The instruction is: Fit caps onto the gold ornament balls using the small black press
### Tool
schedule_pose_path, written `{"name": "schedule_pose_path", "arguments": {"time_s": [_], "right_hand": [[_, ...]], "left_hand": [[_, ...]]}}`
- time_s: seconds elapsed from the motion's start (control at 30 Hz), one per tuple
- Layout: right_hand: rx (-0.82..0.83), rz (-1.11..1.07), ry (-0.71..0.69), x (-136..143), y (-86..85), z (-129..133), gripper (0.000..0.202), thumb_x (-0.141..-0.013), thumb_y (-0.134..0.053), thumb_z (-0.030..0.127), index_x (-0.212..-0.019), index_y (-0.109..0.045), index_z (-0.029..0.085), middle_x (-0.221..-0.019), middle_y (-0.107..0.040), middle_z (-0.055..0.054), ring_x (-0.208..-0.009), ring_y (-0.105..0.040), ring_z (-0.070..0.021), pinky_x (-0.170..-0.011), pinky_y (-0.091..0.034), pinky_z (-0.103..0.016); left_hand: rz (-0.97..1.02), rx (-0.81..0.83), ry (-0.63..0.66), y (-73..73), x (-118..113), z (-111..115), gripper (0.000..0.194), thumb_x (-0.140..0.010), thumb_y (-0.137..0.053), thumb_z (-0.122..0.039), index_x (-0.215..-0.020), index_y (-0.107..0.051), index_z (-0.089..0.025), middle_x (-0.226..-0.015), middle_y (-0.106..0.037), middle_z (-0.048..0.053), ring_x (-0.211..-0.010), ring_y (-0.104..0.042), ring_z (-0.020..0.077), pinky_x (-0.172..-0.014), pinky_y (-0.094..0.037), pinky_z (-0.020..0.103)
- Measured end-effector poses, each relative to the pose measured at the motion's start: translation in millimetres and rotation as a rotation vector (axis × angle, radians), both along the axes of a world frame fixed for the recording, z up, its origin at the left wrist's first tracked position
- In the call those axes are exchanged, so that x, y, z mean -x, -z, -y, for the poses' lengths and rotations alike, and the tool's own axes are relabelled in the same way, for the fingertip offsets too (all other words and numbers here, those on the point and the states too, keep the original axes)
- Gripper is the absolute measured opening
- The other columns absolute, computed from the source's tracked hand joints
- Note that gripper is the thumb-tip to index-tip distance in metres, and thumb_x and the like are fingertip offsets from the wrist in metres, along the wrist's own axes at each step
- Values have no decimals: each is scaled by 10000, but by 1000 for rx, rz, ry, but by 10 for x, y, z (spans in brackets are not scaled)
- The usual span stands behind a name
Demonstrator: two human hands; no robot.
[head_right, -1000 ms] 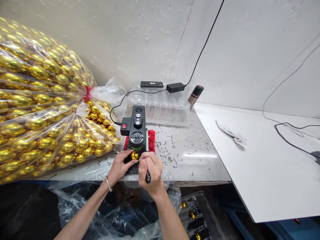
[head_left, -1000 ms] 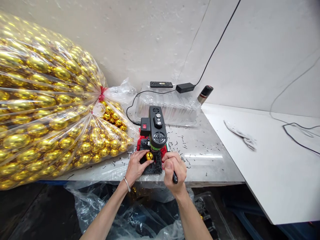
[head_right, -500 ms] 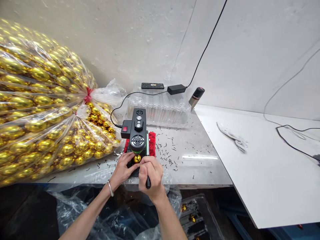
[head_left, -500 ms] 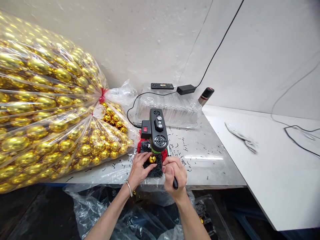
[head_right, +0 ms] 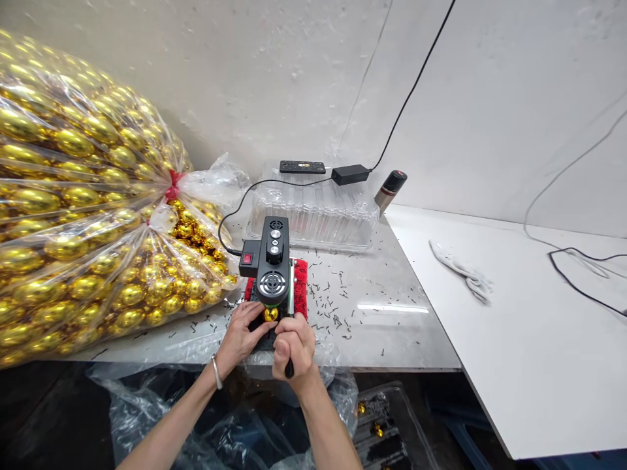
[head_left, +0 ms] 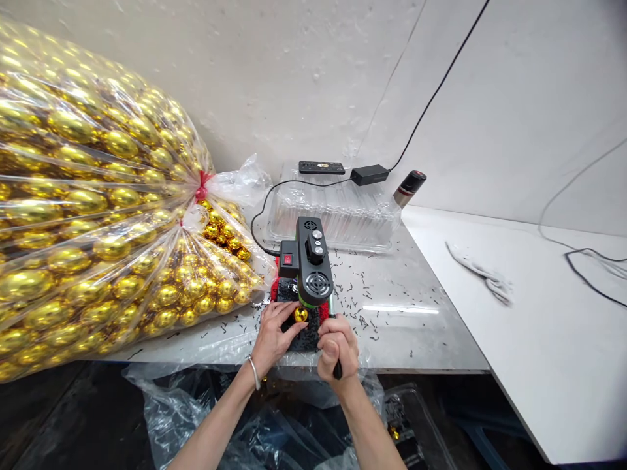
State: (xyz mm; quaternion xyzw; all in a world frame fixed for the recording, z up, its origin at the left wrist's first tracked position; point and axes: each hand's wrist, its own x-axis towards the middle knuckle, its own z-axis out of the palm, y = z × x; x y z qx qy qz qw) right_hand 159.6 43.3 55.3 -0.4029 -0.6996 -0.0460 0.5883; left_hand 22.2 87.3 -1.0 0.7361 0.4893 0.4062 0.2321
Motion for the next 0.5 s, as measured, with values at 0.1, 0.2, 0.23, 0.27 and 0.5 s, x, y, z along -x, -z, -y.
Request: {"name": "schedule_pose_path", "arguments": {"time_s": [0.1,0.2,0.23,0.27,0.5], "right_hand": [[-13,-20,22,6,59,-18,263,-933,-307,190,-735,-480,203,-707,-527,-2,-656,-552,-128,-765,-487,-360],[-35,3,34,2,148,-42,268,-938,-297,189,-737,-474,205,-716,-532,2,-660,-558,-121,-804,-485,-367],[-48,27,29,0,175,-49,263,-936,-302,188,-737,-473,205,-720,-536,1,-661,-560,-121,-790,-486,-360],[-53,50,23,-1,192,-52,259,-935,-307,188,-737,-473,205,-724,-540,-1,-662,-561,-121,-772,-488,-355],[25,-122,-27,50,-193,9,277,-890,-334,121,-648,-443,201,-650,-481,-1,-626,-505,-129,-578,-418,-291]], "left_hand": [[14,12,6,2,2,-5,341,-774,-692,-353,-1088,-673,-222,-1010,-703,67,-988,-571,245,-918,-440,431],[22,13,11,7,6,-4,352,-771,-695,-346,-1098,-668,-220,-1023,-703,68,-996,-569,244,-923,-437,435],[22,12,12,8,7,-2,354,-772,-693,-348,-1101,-667,-220,-1027,-702,69,-997,-570,245,-923,-437,439],[21,10,12,10,8,-1,352,-774,-690,-351,-1100,-668,-220,-1029,-702,71,-997,-572,246,-922,-438,444],[57,14,-15,11,-21,-20,327,-774,-686,-349,-1071,-684,-213,-1017,-702,81,-985,-588,242,-909,-460,462]]}}
